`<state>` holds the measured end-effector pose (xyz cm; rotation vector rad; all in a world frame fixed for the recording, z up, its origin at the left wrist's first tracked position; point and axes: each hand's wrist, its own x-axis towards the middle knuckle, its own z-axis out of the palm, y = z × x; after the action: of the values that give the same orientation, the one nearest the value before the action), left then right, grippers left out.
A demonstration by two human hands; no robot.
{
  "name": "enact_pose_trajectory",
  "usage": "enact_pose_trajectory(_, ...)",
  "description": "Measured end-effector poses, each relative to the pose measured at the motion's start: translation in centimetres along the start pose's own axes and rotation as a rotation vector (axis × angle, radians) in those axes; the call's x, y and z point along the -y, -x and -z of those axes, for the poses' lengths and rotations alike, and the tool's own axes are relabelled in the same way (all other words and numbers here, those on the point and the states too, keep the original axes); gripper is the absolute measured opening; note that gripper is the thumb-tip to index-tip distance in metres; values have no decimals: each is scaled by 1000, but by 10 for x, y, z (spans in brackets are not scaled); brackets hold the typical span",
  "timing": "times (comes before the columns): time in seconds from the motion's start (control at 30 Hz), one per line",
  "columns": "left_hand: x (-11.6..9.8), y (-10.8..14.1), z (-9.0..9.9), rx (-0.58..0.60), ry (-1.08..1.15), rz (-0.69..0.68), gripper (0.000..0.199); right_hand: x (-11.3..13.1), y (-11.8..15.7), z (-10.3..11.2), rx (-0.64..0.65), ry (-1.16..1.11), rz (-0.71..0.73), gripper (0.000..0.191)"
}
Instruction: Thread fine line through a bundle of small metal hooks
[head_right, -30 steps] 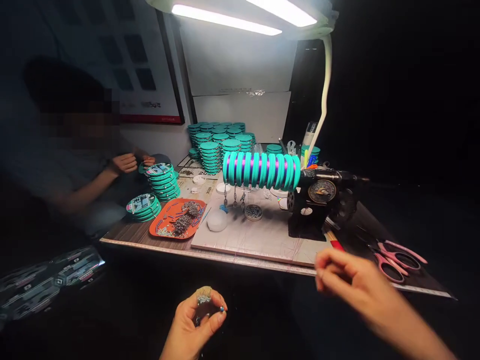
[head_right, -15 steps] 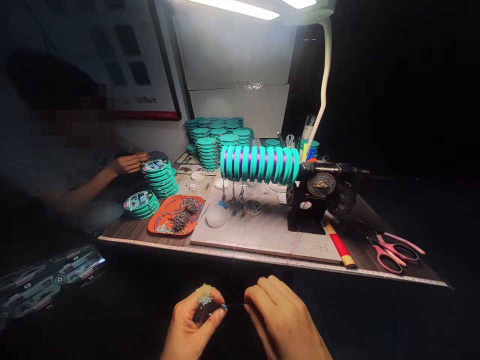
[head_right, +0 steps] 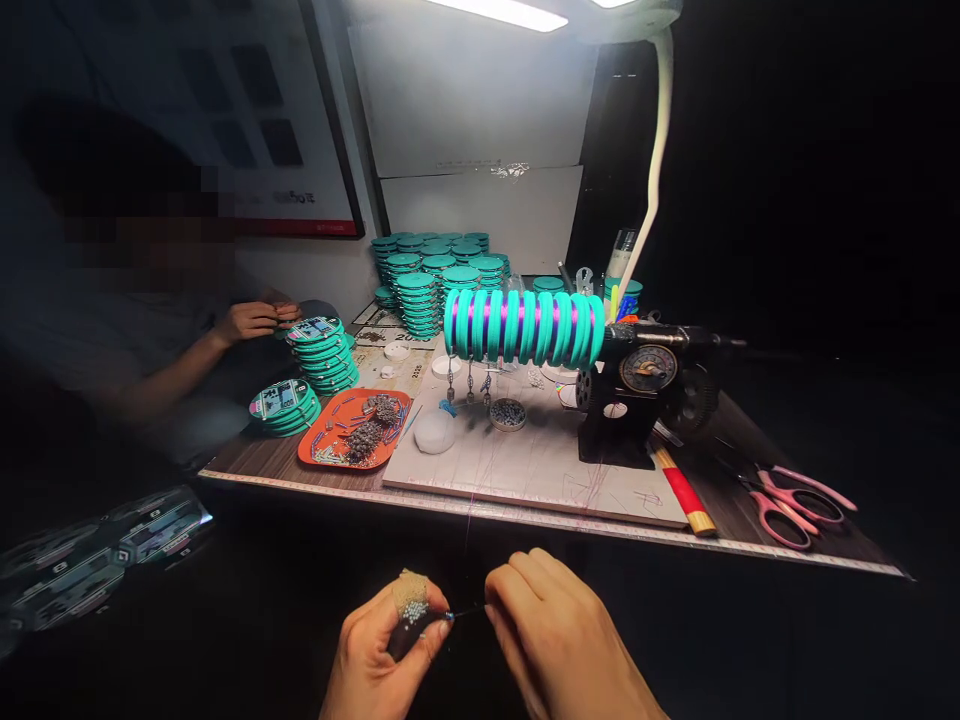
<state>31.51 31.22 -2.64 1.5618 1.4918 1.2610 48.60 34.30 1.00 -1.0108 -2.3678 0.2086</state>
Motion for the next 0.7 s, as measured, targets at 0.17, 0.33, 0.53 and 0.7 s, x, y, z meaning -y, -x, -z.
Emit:
enact_pose_trajectory(0.17,-1,0,0,-5,6,46,10,-1,0,0,52,-11,-19,17)
enact_pose_trajectory(0.33,-4,-1,0,-12,26,120,9,0,-1,2,60,-33,-30,17)
enact_pose_trajectory(0.53,-5,-1,0,-15,41,152,7,-1,-1,1,62,-38,-18,16)
enact_pose_trajectory(0.7,-5,0,0,-13,24,156,7,-1,1,-2,77,-48,-43,16)
